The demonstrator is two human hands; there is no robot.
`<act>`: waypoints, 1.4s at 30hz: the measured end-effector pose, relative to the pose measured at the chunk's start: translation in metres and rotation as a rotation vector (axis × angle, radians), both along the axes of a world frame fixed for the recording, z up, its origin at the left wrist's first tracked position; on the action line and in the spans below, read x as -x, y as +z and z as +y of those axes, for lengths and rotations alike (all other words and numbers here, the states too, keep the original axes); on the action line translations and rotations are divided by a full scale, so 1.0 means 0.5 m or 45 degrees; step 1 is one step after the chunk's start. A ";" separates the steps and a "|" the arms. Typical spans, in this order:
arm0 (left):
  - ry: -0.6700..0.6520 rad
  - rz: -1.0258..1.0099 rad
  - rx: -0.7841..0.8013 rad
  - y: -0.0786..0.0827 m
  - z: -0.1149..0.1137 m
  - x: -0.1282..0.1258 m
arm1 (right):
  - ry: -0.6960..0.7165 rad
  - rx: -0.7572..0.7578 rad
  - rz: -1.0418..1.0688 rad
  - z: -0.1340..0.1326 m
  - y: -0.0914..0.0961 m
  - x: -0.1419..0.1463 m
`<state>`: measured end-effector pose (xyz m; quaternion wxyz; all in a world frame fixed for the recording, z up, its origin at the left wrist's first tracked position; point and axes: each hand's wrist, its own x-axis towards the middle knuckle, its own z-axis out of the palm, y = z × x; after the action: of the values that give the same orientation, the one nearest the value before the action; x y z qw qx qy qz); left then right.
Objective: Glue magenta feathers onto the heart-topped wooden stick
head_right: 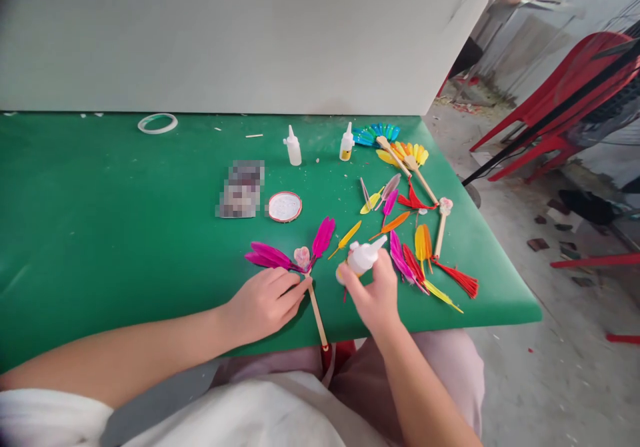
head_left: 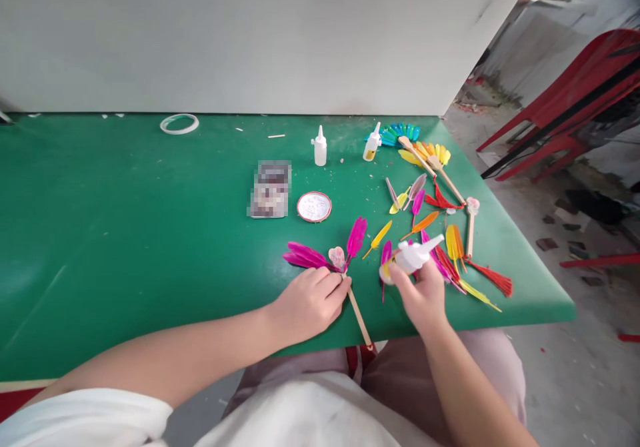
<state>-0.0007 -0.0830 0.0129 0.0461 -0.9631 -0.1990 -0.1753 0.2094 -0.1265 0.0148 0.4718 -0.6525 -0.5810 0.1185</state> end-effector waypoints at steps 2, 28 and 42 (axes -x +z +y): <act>0.038 0.004 -0.021 0.001 -0.004 0.000 | -0.040 0.118 -0.081 0.038 0.018 -0.021; 0.139 -0.010 0.092 -0.004 0.006 0.004 | 0.244 0.780 0.035 0.141 0.032 -0.048; 0.049 0.016 0.112 -0.006 0.000 0.006 | 0.413 0.933 0.439 0.142 0.025 -0.015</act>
<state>-0.0035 -0.0828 0.0098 0.0083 -0.9613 -0.2246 -0.1596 0.2169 -0.0555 0.0273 0.2747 -0.6477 -0.5083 0.4966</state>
